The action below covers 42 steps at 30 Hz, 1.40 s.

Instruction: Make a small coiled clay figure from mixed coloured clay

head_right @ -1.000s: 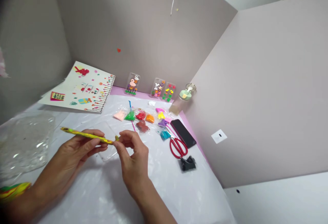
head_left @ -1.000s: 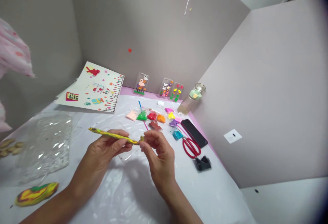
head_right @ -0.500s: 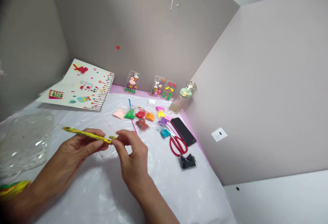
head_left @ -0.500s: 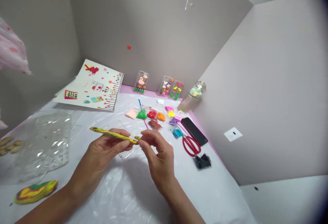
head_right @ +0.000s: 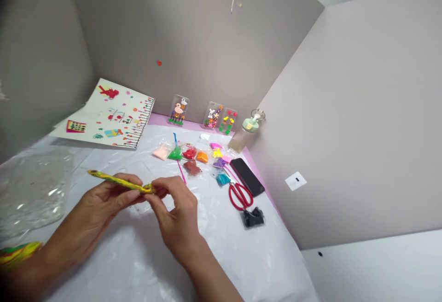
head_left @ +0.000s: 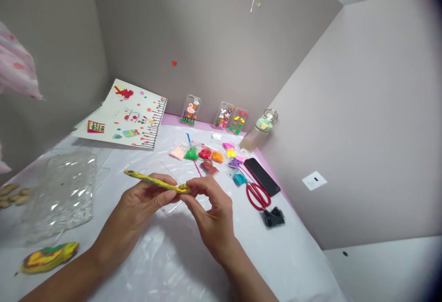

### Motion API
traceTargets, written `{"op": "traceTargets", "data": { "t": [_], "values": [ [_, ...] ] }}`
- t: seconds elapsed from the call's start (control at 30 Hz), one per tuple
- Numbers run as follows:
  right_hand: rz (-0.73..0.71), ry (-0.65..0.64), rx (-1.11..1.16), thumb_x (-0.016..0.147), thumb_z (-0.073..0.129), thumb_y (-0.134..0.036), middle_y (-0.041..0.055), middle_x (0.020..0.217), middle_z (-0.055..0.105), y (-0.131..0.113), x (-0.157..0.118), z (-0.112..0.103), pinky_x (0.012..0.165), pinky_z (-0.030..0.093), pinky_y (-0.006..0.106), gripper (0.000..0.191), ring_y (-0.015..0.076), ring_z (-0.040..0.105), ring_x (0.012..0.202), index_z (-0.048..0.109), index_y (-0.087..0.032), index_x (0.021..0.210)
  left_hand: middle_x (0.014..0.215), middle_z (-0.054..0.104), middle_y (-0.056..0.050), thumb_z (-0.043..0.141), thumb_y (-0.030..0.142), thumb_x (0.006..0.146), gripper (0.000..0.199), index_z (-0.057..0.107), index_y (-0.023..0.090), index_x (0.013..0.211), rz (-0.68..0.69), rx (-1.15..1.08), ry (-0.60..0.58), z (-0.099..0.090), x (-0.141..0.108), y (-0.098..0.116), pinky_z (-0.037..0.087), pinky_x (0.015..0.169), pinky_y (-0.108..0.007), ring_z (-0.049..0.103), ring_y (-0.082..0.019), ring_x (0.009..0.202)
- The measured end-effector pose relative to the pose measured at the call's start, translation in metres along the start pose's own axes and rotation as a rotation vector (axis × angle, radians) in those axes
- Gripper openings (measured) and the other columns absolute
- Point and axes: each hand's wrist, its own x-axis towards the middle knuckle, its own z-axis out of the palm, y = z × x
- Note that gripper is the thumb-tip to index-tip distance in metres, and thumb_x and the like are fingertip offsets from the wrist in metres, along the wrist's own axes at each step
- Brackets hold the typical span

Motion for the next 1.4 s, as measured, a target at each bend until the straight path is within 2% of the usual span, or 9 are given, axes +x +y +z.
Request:
{"op": "traceTargets", "data": {
  "t": [0.2,0.33,0.5,0.57,0.77,0.93,1.03,1.2,1.4],
  "values": [
    [-0.064,-0.025,-0.029,0.093,0.071,-0.015,0.0034,0.089,0.072,-0.001,0.000,-0.001,0.072,0.054,0.030,0.011,0.0170,0.065,0.078,0.072,-0.023,0.100,0.107,0.075,0.003,0.080,0.042,0.086,0.026,0.074,0.032,0.109,-0.083,0.028,-0.033,-0.003,0.001,-0.001,0.058,0.088,-0.026,0.071,-0.018,0.097],
    [-0.018,-0.053,0.017,0.091,0.074,-0.020,0.0035,0.092,0.073,-0.001,-0.001,0.000,0.076,0.056,0.032,0.024,0.0181,0.066,0.081,0.072,-0.026,0.114,0.106,0.075,-0.001,0.076,0.042,0.088,0.020,0.075,0.027,0.102,-0.045,0.054,-0.090,0.001,0.003,0.001,0.057,0.092,-0.029,0.070,-0.021,0.102],
    [0.087,-0.045,0.064,0.091,0.076,-0.024,0.0028,0.086,0.074,-0.003,0.001,0.000,0.074,0.056,0.031,0.007,0.0179,0.067,0.079,0.077,-0.024,0.098,0.108,0.072,0.001,0.074,0.044,0.090,0.021,0.073,0.029,0.105,-0.056,0.070,-0.077,-0.002,0.001,0.000,0.056,0.094,-0.031,0.070,-0.020,0.099],
    [0.112,-0.022,0.074,0.091,0.075,-0.023,0.0031,0.087,0.074,-0.003,0.001,-0.002,0.074,0.056,0.030,0.009,0.0183,0.068,0.081,0.078,-0.024,0.099,0.110,0.070,0.003,0.075,0.046,0.089,0.024,0.071,0.032,0.107,-0.060,0.094,-0.045,-0.007,0.001,-0.002,0.055,0.090,-0.028,0.070,-0.018,0.095],
    [0.119,-0.002,0.086,0.093,0.070,-0.017,0.0026,0.091,0.072,-0.001,0.002,-0.002,0.077,0.055,0.029,0.018,0.0174,0.067,0.085,0.077,-0.026,0.107,0.092,0.070,0.004,0.073,0.050,0.090,0.023,0.070,0.032,0.104,-0.030,0.264,-0.126,-0.015,0.008,0.001,0.052,0.083,-0.023,0.069,-0.016,0.087],
    [0.177,0.008,0.116,0.091,0.073,-0.019,0.0019,0.089,0.070,0.000,0.002,-0.003,0.075,0.054,0.029,0.012,0.0169,0.066,0.081,0.074,-0.023,0.102,0.084,0.072,0.002,0.073,0.054,0.088,0.024,0.074,0.030,0.092,0.104,0.386,-0.084,-0.010,0.008,0.008,0.053,0.073,-0.023,0.065,-0.016,0.073],
    [0.123,-0.048,0.035,0.094,0.069,-0.017,0.0030,0.091,0.072,-0.002,0.003,-0.005,0.078,0.053,0.030,0.010,0.0170,0.065,0.083,0.074,-0.023,0.100,0.080,0.072,0.002,0.074,0.052,0.087,0.023,0.074,0.030,0.095,0.120,0.406,-0.071,-0.008,0.006,0.008,0.054,0.074,-0.023,0.067,-0.017,0.075],
    [0.018,-0.092,-0.039,0.097,0.063,-0.014,0.0046,0.094,0.069,-0.001,0.004,-0.010,0.079,0.053,0.030,0.021,0.0174,0.065,0.087,0.074,-0.025,0.112,0.084,0.072,0.001,0.073,0.052,0.087,0.028,0.071,0.029,0.104,0.106,0.394,-0.060,-0.007,0.004,0.005,0.056,0.077,-0.026,0.070,-0.019,0.079],
    [-0.105,-0.098,-0.101,0.098,0.059,-0.008,0.0062,0.097,0.067,0.002,0.002,-0.008,0.079,0.053,0.029,0.025,0.0167,0.064,0.088,0.069,-0.021,0.117,0.085,0.069,0.003,0.069,0.046,0.090,0.018,0.072,0.029,0.097,0.093,0.401,-0.150,-0.004,0.003,0.004,0.057,0.079,-0.027,0.069,-0.017,0.078]
  ]
}}
